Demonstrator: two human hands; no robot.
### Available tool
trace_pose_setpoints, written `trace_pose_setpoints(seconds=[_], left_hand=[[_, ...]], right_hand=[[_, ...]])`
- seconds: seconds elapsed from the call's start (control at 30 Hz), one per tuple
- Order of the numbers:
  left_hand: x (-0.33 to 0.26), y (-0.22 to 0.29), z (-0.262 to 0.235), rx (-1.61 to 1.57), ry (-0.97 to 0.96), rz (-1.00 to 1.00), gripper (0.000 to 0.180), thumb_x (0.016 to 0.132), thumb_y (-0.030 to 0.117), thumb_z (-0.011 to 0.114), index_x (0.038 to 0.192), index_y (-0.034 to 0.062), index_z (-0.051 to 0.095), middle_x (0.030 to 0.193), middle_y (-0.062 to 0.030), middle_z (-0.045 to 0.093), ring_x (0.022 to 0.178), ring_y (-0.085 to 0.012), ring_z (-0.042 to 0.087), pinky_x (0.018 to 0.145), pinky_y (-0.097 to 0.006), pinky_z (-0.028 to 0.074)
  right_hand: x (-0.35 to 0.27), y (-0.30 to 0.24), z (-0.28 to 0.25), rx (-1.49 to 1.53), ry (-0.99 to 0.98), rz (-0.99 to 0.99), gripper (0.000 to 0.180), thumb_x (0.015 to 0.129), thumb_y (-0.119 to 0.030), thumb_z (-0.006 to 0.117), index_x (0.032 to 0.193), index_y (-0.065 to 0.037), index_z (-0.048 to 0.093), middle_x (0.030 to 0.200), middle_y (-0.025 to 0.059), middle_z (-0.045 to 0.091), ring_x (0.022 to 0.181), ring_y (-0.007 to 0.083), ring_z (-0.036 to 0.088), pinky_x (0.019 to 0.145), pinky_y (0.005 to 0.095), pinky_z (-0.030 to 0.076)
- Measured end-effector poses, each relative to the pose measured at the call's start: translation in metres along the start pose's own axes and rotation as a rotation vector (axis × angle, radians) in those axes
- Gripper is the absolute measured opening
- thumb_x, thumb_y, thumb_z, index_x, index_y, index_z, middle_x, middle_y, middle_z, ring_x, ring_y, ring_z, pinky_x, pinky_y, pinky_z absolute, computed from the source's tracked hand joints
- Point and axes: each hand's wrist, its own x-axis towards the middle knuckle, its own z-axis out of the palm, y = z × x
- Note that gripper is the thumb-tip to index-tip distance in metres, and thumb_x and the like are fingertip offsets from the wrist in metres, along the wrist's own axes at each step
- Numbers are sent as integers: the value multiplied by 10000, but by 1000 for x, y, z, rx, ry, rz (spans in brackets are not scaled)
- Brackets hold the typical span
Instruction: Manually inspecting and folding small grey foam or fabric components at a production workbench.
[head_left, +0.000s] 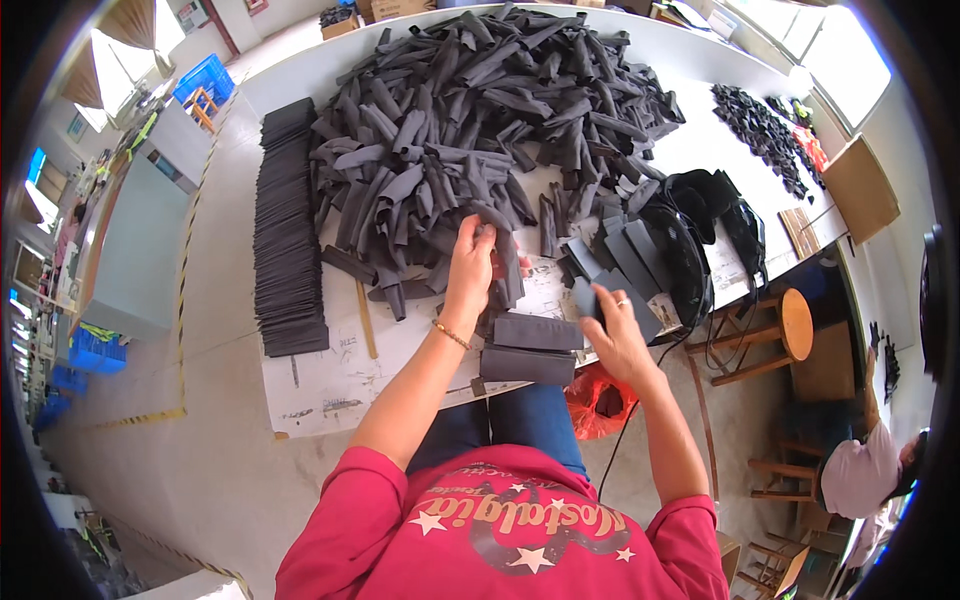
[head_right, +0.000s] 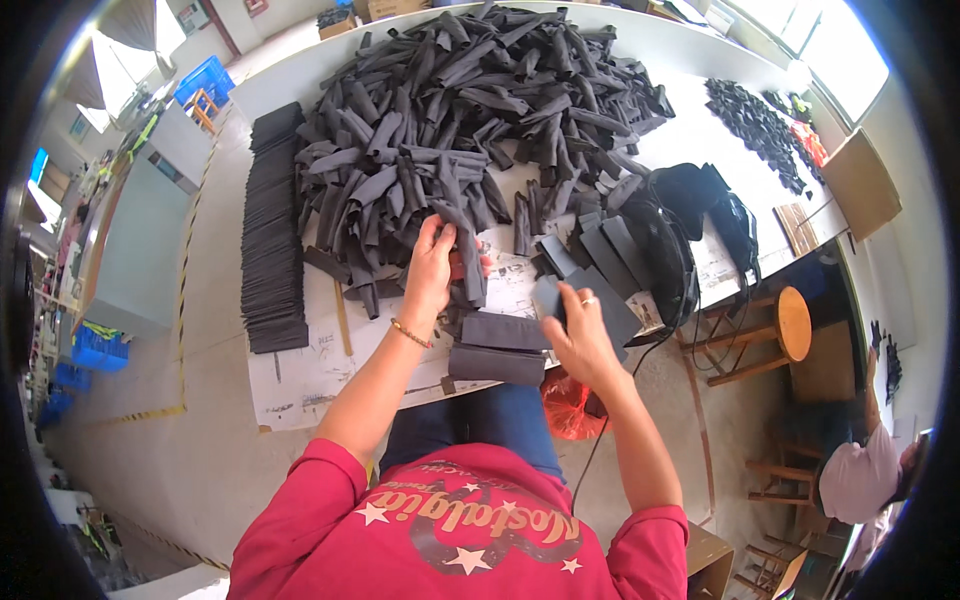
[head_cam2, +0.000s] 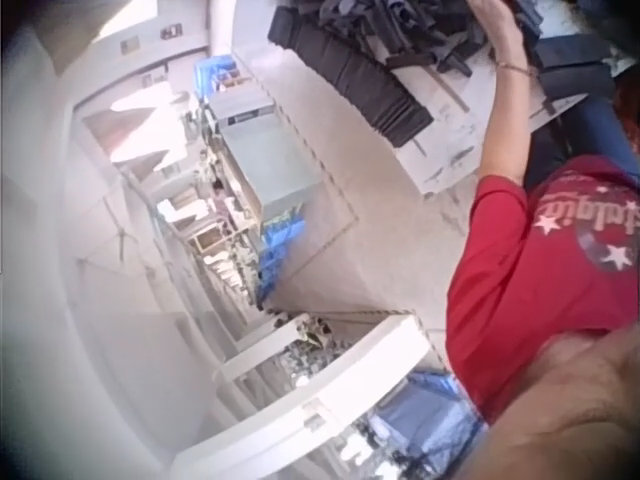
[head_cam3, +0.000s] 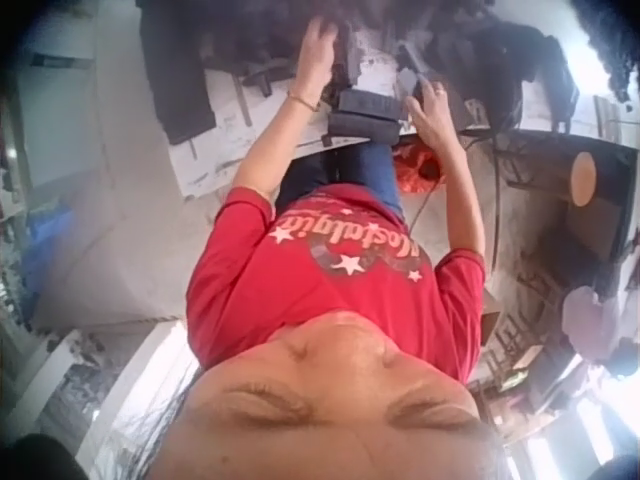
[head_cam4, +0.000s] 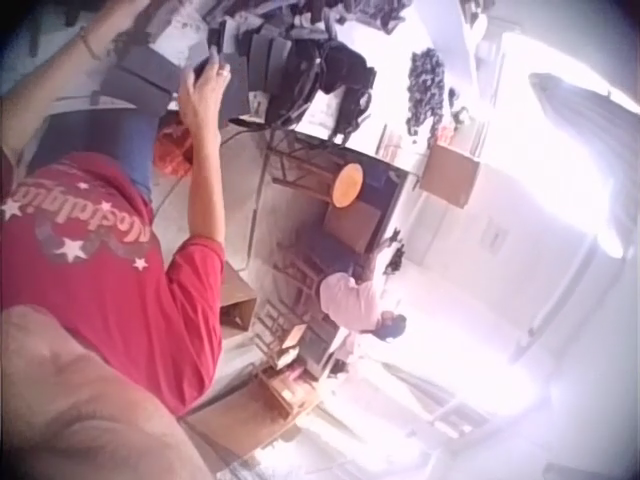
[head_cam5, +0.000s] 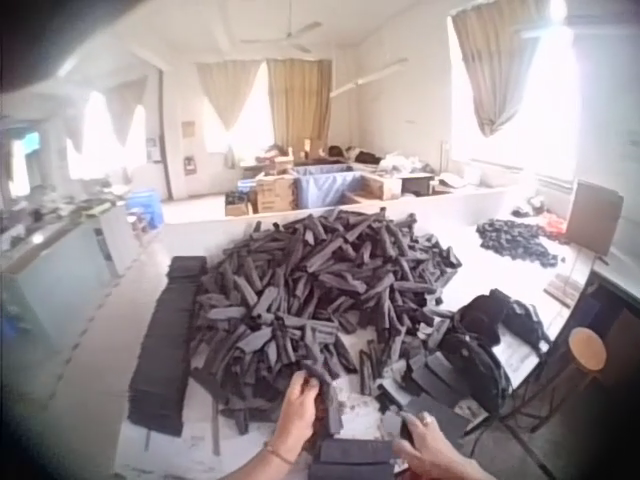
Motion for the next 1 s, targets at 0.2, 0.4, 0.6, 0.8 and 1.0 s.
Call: trace_pose_setpoints(seconds=[0.2, 0.4, 0.6, 0.8, 1.0], left_hand=[[-32, -5, -11, -266, 164, -119, 224, 1042, 218, 331, 1209, 71, 352, 944, -202, 626, 767, -355, 688, 643, -460, 607], [-63, 1, -6, -430, 67, -149, 233, 1032, 205, 385, 1183, 44, 463, 1013, -177, 643, 888, -337, 682, 705, -417, 598], [-71, 2, -29, -386, 43, -154, 208, 949, 83, 564, 1137, -6, 560, 1077, -151, 659, 928, -275, 683, 780, -408, 596], [-67, 11, -46, -492, 104, -170, 178, 929, 91, 608, 1076, 22, 535, 1040, -174, 649, 957, -357, 673, 810, -468, 594], [-71, 14, -49, -583, 93, -242, 237, 922, 68, 608, 1116, 27, 479, 1073, -222, 637, 992, -406, 653, 850, -501, 577]], right_hand=[[-4, -67, 39, 228, 5, -36, 566, 817, -216, 731, 1251, 46, 482, 1053, 214, 534, 960, 355, 562, 845, 387, 454], [15, -60, 86, 359, 294, -19, 312, 801, -119, 730, 1063, -8, 601, 861, 57, 564, 720, 132, 513, 648, 275, 438], [5, -68, 69, 240, 162, -98, 415, 856, -145, 662, 1215, 33, 554, 1020, 168, 539, 923, 284, 544, 836, 347, 443], [-8, -61, 39, 173, -35, -123, 531, 870, -148, 662, 1330, 42, 479, 1116, 179, 491, 1030, 315, 504, 902, 342, 423], [-18, -66, 30, 151, -23, -181, 465, 837, -120, 697, 1265, 7, 568, 1084, 175, 496, 1005, 310, 523, 863, 357, 447]])
